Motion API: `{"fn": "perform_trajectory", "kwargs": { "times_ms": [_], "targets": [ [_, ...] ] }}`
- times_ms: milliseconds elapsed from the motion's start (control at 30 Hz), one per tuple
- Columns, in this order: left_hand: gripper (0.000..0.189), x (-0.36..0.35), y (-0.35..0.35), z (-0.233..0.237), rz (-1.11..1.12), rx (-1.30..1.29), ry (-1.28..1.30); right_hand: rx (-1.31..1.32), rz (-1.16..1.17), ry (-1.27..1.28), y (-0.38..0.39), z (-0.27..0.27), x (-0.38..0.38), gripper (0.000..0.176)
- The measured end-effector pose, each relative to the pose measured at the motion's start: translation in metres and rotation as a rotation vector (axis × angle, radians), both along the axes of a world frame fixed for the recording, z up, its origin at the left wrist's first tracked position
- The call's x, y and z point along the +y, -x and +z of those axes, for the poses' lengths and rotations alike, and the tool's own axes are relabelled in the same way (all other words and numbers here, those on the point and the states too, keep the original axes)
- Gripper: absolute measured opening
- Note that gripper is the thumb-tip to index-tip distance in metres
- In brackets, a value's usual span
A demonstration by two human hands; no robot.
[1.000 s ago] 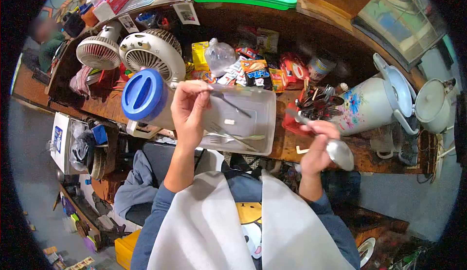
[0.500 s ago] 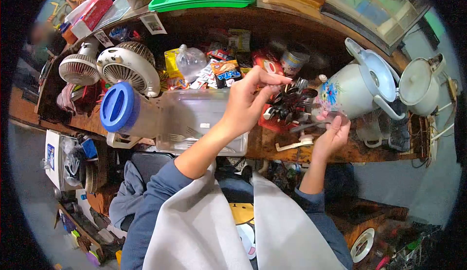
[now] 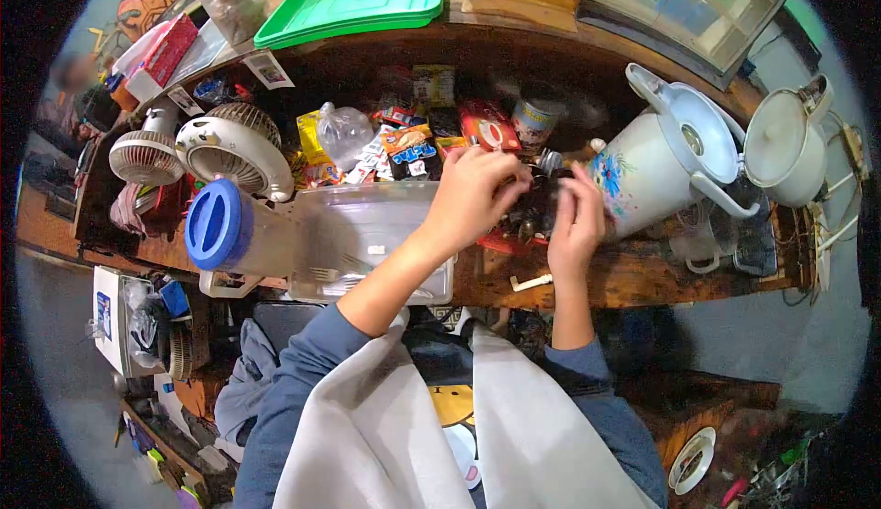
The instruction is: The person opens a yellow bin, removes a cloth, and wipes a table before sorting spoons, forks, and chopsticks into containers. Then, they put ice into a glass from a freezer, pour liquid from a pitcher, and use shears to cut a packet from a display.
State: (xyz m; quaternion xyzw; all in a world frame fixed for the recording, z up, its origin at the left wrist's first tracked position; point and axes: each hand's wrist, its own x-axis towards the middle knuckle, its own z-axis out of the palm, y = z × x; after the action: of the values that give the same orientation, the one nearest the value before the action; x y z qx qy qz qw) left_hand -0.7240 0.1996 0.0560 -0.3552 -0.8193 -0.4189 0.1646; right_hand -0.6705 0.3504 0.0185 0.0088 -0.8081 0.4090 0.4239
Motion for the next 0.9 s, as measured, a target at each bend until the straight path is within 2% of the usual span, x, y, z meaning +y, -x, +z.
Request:
{"fn": "perform_trajectory", "kwargs": {
  "times_ms": [67, 167, 200, 233, 300, 367, 433, 467, 533, 567, 600, 667, 700, 733, 767, 800, 833, 900],
  "targets": [
    [0.01, -0.001, -0.002, -0.01, 0.021, 0.101, 0.157, -0.221, 0.011, -0.2, -0.004, 0.002, -0.001, 0.015],
    [0.011, -0.001, -0.005, -0.016, 0.023, 0.01, 0.187, -0.287, -0.049, -0.329, -0.004, -0.001, 0.002, 0.021],
    [0.019, -0.004, -0.006, -0.013, 0.009, 0.021, 0.195, -0.348, -0.009, -0.28, -0.005, 0.0, 0.004, 0.023],
    [0.019, -0.009, -0.009, -0.009, 0.03, 0.019, 0.197, -0.402, 0.023, -0.251, -0.008, 0.008, 0.004, 0.026],
    [0.029, -0.021, -0.016, -0.002, 0.052, 0.055, 0.055, -0.357, 0.047, -0.13, -0.011, 0.016, 0.003, 0.029],
    [0.035, -0.049, -0.026, -0.001, 0.092, 0.014, 0.029, -0.181, -0.013, -0.039, -0.019, 0.028, -0.001, 0.029],
    [0.036, -0.087, -0.037, -0.01, 0.214, 0.002, 0.049, 0.114, 0.013, 0.385, -0.024, 0.041, -0.025, 0.023],
    [0.035, -0.107, -0.042, -0.021, 0.287, -0.063, 0.058, 0.104, 0.028, 0.38, -0.029, 0.043, -0.033, 0.023],
    [0.034, -0.148, -0.052, -0.045, 0.396, -0.214, 0.102, 0.224, 0.16, 0.044, -0.04, 0.044, -0.053, 0.019],
    [0.033, -0.165, -0.058, -0.054, 0.434, -0.302, 0.134, 0.225, 0.286, 0.103, -0.038, 0.039, -0.078, 0.013],
    [0.033, -0.179, -0.063, -0.064, 0.457, -0.3, 0.133, 0.129, 0.425, 0.012, -0.033, 0.033, -0.093, 0.011],
    [0.033, -0.201, -0.071, -0.08, 0.453, -0.433, 0.393, -0.163, 0.667, -0.16, -0.013, 0.018, -0.128, 0.02],
    [0.033, -0.204, -0.074, -0.081, 0.474, -0.435, 0.391, -0.329, 0.799, -0.165, -0.005, -0.005, -0.141, 0.022],
    [0.033, -0.203, -0.076, -0.081, 0.506, -0.551, 0.58, -0.514, 0.834, -0.269, -0.002, -0.029, -0.149, 0.024],
    [0.034, -0.203, -0.077, -0.083, 0.531, -0.669, 0.768, -0.511, 0.848, -0.272, -0.001, -0.041, -0.156, 0.024],
    [0.034, -0.208, -0.077, -0.097, 0.548, -0.562, 0.726, -0.681, 0.814, -0.451, -0.002, -0.05, -0.162, 0.028],
    [0.034, -0.21, -0.077, -0.097, 0.558, -0.567, 0.724, -0.849, 0.768, -0.631, -0.002, -0.058, -0.167, 0.031],
    [0.033, -0.21, -0.074, -0.098, 0.498, -0.726, 0.732, -0.825, 0.754, -0.674, -0.001, -0.075, -0.172, 0.033]
  ]
}}
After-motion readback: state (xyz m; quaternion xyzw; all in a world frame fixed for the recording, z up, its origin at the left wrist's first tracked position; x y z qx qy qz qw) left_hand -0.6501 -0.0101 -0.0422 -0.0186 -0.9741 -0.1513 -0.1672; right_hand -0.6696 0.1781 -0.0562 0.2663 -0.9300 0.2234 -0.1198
